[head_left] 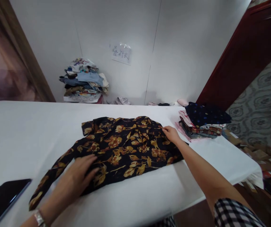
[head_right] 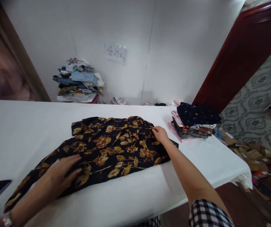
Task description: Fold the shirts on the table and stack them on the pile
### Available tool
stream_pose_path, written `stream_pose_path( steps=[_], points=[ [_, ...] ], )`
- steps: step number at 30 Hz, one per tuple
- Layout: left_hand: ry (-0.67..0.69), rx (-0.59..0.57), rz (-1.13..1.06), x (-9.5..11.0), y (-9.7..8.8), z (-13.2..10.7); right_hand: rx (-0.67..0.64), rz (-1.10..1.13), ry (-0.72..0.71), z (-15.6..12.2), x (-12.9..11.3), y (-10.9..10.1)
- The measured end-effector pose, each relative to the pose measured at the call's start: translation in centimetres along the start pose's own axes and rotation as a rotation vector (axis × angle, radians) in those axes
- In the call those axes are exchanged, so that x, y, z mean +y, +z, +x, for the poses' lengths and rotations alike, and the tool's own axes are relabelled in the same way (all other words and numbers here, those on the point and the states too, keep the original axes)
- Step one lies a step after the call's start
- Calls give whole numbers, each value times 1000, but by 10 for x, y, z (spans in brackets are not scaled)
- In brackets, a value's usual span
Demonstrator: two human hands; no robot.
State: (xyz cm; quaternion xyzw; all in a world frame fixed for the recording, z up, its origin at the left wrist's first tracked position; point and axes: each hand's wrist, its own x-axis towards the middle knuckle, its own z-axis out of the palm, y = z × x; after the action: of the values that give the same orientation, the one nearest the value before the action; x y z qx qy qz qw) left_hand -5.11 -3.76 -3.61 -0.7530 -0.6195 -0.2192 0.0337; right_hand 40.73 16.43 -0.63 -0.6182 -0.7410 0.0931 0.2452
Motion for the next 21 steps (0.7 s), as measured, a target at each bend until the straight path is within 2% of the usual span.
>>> stream_pose_path(
  steps=[3, 6, 10, 15, 18, 21],
  points=[
    [105, -92, 22, -1, 33, -12, -60, 8, 11, 29, -24, 14],
    [114, -128, 75, -8, 48, -17, -112, -9, 52, 59, -41, 32],
    [100, -152, 141, -10, 46, -17, -139, -73, 170, 88, -50, 54],
    [101, -205, 181, 1, 33, -16, -118, -139, 269, 100, -49, 72],
    [113, -171, 181, 3, 31, -17, -59, -128, 247, 106, -47, 65],
    [120, -143, 152, 1, 33, -19, 50, -96, 210, 118, -45, 42]
  ],
)
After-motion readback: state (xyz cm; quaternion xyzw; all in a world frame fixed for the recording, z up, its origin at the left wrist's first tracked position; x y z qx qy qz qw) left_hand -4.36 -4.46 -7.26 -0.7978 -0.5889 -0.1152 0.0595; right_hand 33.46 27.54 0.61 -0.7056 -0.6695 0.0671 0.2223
